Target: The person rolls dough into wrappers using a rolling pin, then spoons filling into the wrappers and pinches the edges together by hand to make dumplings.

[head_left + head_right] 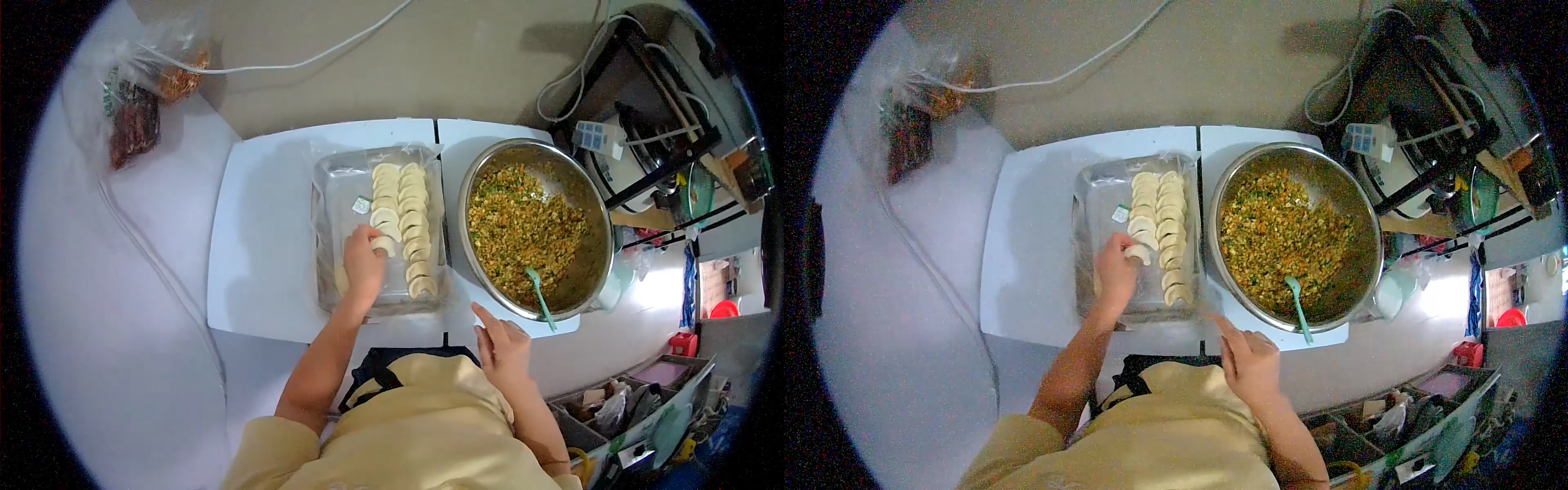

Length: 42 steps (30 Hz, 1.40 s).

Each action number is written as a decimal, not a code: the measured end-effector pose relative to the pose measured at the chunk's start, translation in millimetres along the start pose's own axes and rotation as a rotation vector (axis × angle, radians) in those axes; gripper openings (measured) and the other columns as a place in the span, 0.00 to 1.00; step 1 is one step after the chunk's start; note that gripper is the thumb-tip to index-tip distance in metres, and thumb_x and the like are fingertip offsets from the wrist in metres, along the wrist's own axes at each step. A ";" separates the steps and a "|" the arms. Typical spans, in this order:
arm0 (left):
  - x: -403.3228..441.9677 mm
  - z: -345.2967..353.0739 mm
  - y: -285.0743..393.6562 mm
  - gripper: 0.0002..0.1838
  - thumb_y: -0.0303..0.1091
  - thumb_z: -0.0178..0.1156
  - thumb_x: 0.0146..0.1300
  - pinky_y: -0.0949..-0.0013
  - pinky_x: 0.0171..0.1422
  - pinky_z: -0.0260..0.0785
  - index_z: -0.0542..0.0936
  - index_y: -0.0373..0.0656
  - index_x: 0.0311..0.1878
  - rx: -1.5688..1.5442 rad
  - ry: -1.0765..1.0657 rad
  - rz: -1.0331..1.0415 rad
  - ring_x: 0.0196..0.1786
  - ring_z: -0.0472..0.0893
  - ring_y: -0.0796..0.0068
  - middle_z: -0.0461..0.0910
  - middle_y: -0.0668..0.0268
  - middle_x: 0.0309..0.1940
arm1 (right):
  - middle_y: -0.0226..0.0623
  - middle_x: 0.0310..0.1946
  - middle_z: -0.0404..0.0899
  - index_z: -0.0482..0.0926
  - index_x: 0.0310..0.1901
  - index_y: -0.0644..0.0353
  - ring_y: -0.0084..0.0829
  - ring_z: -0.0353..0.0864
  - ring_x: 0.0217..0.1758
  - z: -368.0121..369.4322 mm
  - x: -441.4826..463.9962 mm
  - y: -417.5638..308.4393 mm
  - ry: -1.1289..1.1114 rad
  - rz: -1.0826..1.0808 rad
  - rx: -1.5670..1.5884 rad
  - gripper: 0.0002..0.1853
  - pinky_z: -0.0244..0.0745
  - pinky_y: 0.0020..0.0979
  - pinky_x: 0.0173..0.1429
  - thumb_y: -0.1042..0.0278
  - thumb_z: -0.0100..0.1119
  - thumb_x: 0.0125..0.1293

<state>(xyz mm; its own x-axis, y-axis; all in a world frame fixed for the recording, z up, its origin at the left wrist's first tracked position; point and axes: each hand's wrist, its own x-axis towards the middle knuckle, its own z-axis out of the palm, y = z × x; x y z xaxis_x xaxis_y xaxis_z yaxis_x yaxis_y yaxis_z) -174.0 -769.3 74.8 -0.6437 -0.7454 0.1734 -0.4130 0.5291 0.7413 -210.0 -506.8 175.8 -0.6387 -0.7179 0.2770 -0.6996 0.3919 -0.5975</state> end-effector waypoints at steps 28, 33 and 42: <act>3.8 -61.3 -37.1 0.11 0.32 0.64 0.50 0.60 0.49 0.70 0.81 0.42 0.38 0.305 -0.459 0.017 0.44 0.77 0.57 0.78 0.59 0.37 | 0.39 0.35 0.75 0.79 0.45 0.63 0.36 0.73 0.39 -89.9 -28.8 94.5 0.162 0.200 -0.141 0.16 0.68 0.31 0.41 0.85 0.51 0.56; -4.9 -66.2 -30.5 0.17 0.33 0.67 0.48 0.60 0.52 0.68 0.77 0.41 0.42 0.359 -0.422 -0.047 0.48 0.75 0.59 0.77 0.62 0.39 | 0.41 0.41 0.74 0.80 0.45 0.59 0.44 0.71 0.45 -89.5 -24.6 81.0 -0.037 0.191 -0.273 0.20 0.65 0.38 0.49 0.82 0.57 0.47; -5.1 -63.3 -31.3 0.19 0.34 0.71 0.44 0.60 0.48 0.69 0.76 0.40 0.39 0.283 -0.348 -0.136 0.42 0.77 0.59 0.77 0.61 0.37 | 0.38 0.41 0.75 0.80 0.46 0.57 0.43 0.70 0.44 -80.2 -13.6 74.8 -0.074 0.100 -0.222 0.20 0.63 0.41 0.49 0.73 0.64 0.47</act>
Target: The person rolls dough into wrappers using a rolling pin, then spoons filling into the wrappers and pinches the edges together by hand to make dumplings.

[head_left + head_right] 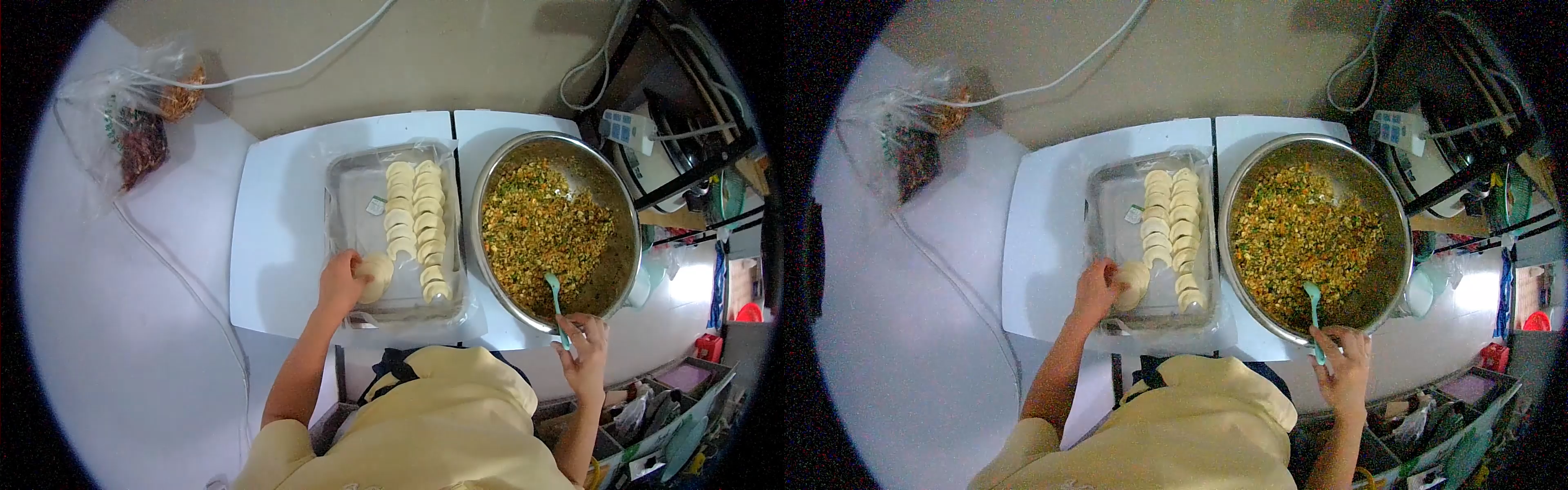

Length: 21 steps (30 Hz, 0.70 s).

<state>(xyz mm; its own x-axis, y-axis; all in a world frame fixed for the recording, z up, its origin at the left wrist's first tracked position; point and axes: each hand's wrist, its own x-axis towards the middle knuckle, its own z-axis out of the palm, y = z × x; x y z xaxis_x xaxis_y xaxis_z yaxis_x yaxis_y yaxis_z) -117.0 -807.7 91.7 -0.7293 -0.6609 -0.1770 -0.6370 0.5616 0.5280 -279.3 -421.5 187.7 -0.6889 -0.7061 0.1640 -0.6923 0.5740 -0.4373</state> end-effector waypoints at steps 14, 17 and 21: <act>-10.2 -2.6 17.7 0.15 0.36 0.68 0.49 0.60 0.45 0.70 0.76 0.43 0.39 0.156 0.025 -0.124 0.42 0.78 0.59 0.78 0.61 0.38 | 0.39 0.38 0.73 0.81 0.43 0.60 0.42 0.70 0.41 7.8 3.2 3.8 0.060 0.028 0.010 0.14 0.63 0.39 0.46 0.69 0.61 0.54; -11.2 -2.3 13.0 0.14 0.34 0.67 0.49 0.61 0.45 0.70 0.77 0.43 0.39 0.111 0.025 -0.124 0.41 0.78 0.58 0.78 0.62 0.36 | 0.38 0.37 0.75 0.80 0.46 0.56 0.42 0.71 0.42 8.8 2.2 7.9 0.045 0.107 -0.001 0.17 0.65 0.41 0.45 0.72 0.64 0.51; -9.9 10.5 -21.8 0.10 0.31 0.64 0.53 0.61 0.42 0.70 0.77 0.41 0.37 0.168 0.223 0.235 0.38 0.79 0.61 0.80 0.62 0.32 | 0.39 0.33 0.78 0.81 0.44 0.61 0.34 0.76 0.35 13.9 -1.8 12.6 0.266 0.277 0.229 0.10 0.70 0.34 0.40 0.73 0.58 0.61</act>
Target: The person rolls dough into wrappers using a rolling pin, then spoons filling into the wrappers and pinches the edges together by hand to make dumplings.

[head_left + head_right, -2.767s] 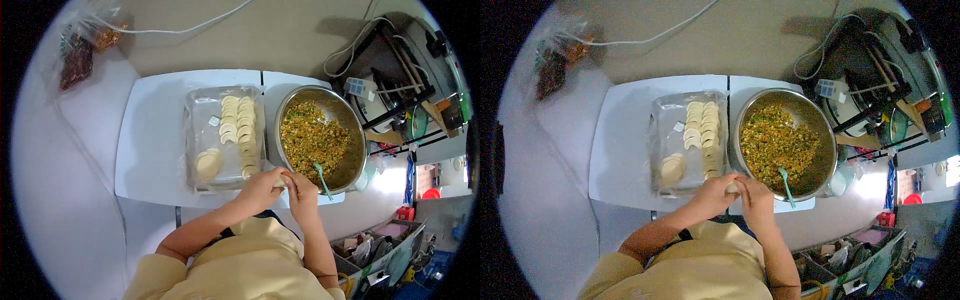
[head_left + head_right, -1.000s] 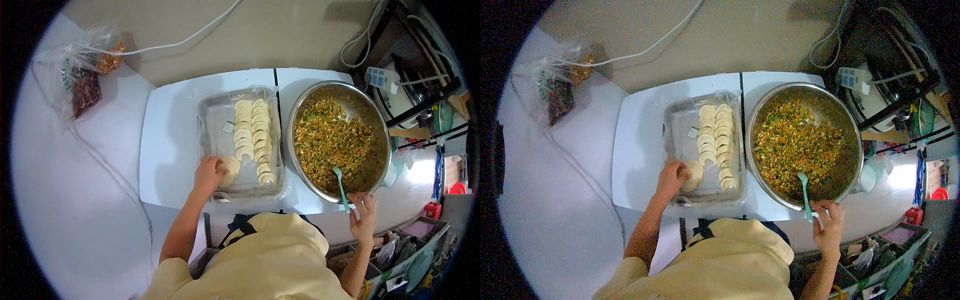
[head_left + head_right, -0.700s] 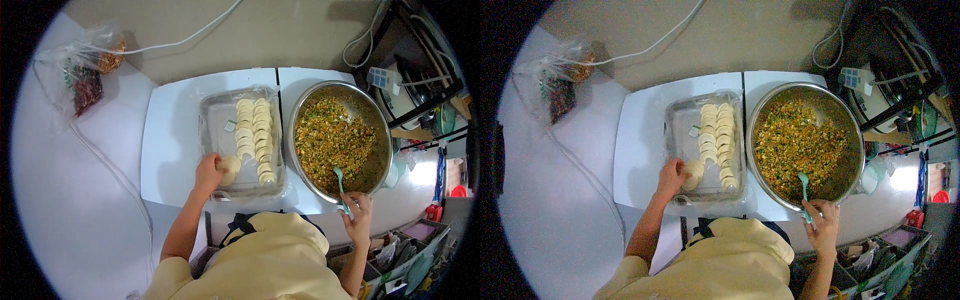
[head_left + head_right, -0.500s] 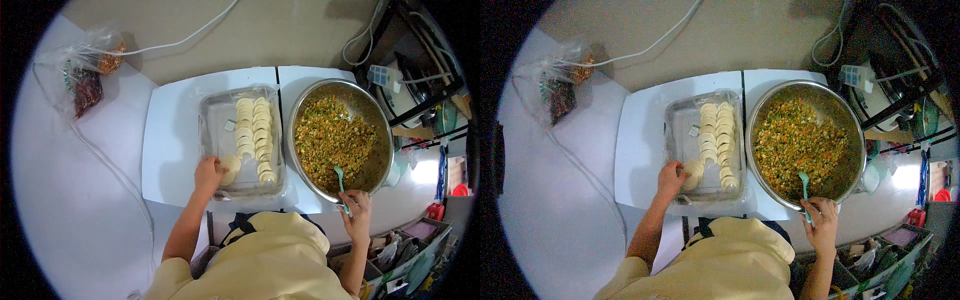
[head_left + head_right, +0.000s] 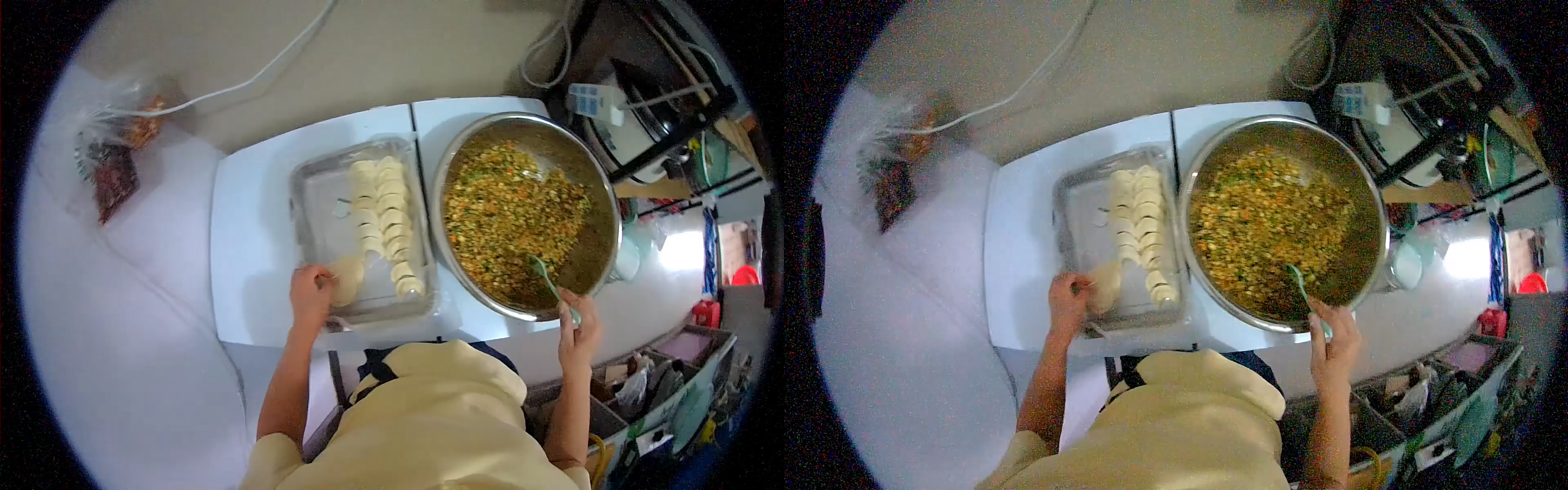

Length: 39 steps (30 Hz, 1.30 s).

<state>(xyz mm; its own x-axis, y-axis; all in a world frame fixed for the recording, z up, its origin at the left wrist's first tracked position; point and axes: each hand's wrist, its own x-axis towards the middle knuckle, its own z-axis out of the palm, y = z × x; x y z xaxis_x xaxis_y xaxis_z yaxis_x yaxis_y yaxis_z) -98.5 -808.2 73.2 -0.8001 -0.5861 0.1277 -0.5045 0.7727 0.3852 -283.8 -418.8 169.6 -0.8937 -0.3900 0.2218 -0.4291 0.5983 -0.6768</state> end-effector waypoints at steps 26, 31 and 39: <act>-4.9 -21.1 99.7 0.13 0.35 0.56 0.66 0.63 0.55 0.72 0.74 0.44 0.52 -2.311 -0.253 -0.777 0.51 0.78 0.73 0.79 0.67 0.48 | 0.39 0.34 0.81 0.78 0.45 0.72 0.26 0.79 0.36 73.2 47.9 -14.9 -0.111 0.425 0.949 0.15 0.74 0.30 0.45 0.66 0.50 0.71; 11.8 -31.4 122.6 0.18 0.31 0.56 0.65 0.61 0.62 0.68 0.69 0.38 0.57 -2.223 -0.273 -0.842 0.55 0.75 0.66 0.75 0.59 0.52 | 0.39 0.32 0.81 0.78 0.45 0.72 0.27 0.79 0.35 68.6 44.5 -17.4 -0.117 0.480 0.929 0.16 0.74 0.30 0.43 0.65 0.50 0.71; 32.3 -20.3 156.1 0.20 0.31 0.54 0.65 0.60 0.64 0.65 0.68 0.35 0.58 -2.119 -0.385 -0.731 0.58 0.73 0.63 0.73 0.55 0.55 | 0.43 0.31 0.81 0.77 0.44 0.73 0.31 0.81 0.33 54.9 46.8 -14.9 -0.014 0.720 1.195 0.16 0.77 0.31 0.42 0.64 0.50 0.69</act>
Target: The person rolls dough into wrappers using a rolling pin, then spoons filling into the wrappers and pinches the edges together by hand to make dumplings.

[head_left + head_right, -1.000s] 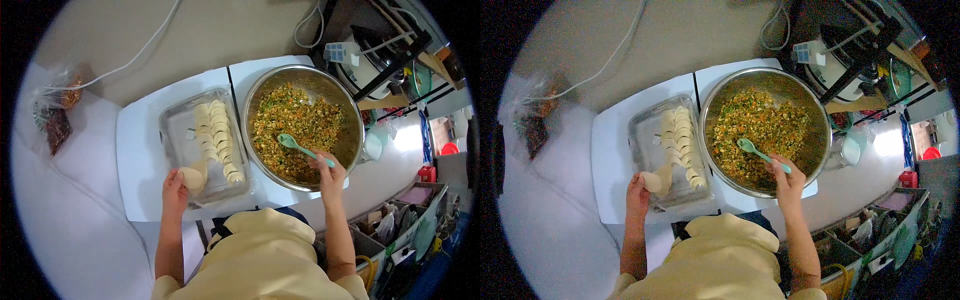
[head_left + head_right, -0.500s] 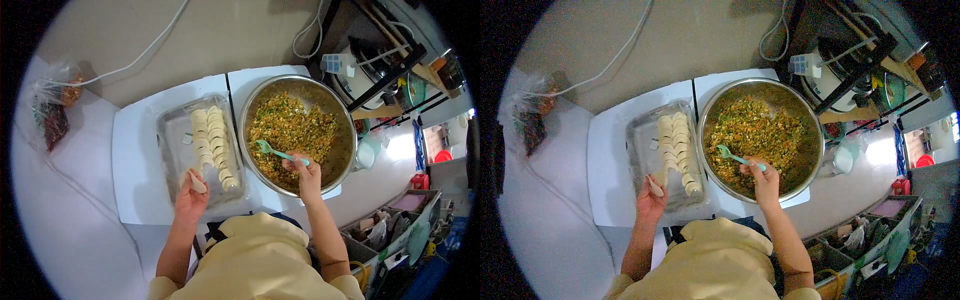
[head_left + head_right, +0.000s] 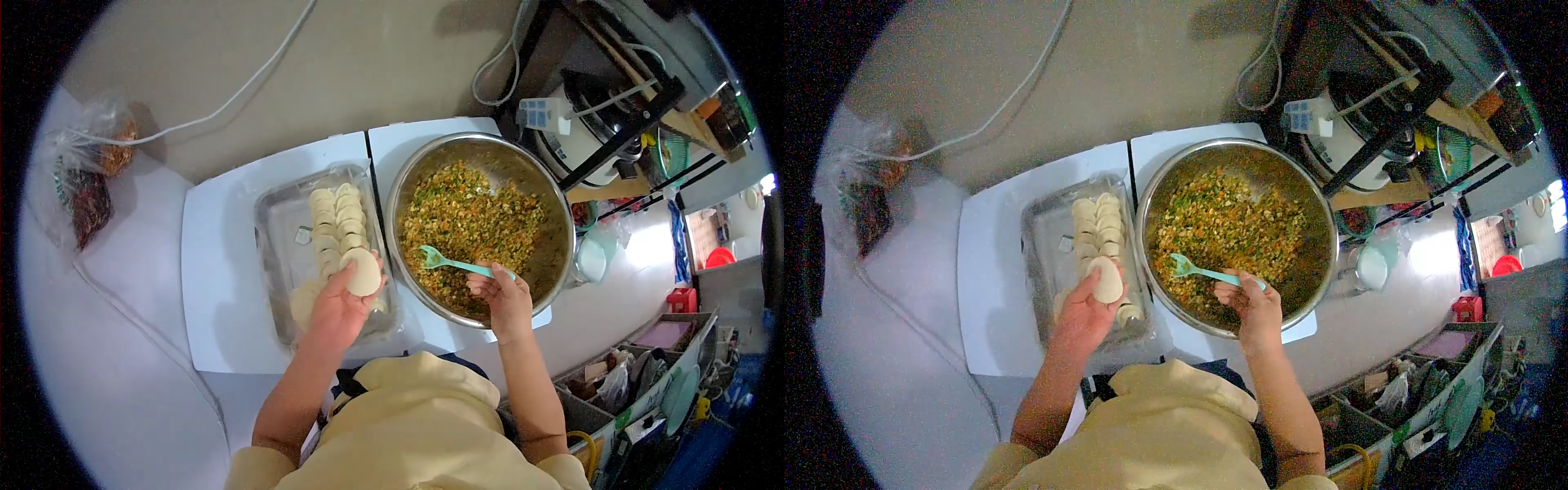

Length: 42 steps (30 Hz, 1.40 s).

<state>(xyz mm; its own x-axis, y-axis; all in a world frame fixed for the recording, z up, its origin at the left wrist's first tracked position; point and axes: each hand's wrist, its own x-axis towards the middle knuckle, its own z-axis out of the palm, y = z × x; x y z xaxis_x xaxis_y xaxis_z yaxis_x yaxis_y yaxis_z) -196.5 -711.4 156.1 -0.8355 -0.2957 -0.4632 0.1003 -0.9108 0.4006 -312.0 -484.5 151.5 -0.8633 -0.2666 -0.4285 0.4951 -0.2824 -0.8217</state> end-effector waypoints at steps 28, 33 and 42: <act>52.5 72.2 -57.2 0.22 0.38 0.34 0.74 0.52 0.70 0.60 0.63 0.29 0.61 0.235 -0.261 -0.347 0.63 0.69 0.52 0.69 0.44 0.58 | 0.47 0.46 0.78 0.74 0.55 0.61 0.45 0.78 0.46 -36.2 -57.8 -7.4 -0.393 -1.137 -1.357 0.22 0.76 0.39 0.47 0.72 0.59 0.57; 55.0 70.7 -61.2 0.21 0.36 0.38 0.73 0.52 0.70 0.60 0.63 0.30 0.61 0.131 -0.228 -0.369 0.63 0.69 0.53 0.68 0.47 0.60 | 0.47 0.44 0.78 0.76 0.54 0.60 0.46 0.78 0.43 -39.6 -61.4 -16.1 -0.293 -0.905 -1.099 0.19 0.74 0.38 0.48 0.74 0.56 0.58; 55.8 64.9 -61.5 0.23 0.36 0.45 0.70 0.54 0.70 0.61 0.62 0.31 0.63 0.028 -0.330 -0.453 0.64 0.68 0.51 0.67 0.49 0.61 | 0.44 0.40 0.78 0.76 0.51 0.70 0.33 0.77 0.44 -44.2 -65.7 -21.0 -0.110 -0.744 -0.521 0.16 0.71 0.33 0.50 0.68 0.50 0.67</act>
<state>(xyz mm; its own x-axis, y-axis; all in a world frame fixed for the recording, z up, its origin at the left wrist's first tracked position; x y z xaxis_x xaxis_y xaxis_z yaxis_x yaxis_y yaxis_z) -284.4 -653.3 156.9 -0.9169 0.2334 -0.3237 -0.3188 -0.9163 0.2423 -270.0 -420.3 180.4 -0.9145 -0.2758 0.2960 -0.3155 0.0283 -0.9485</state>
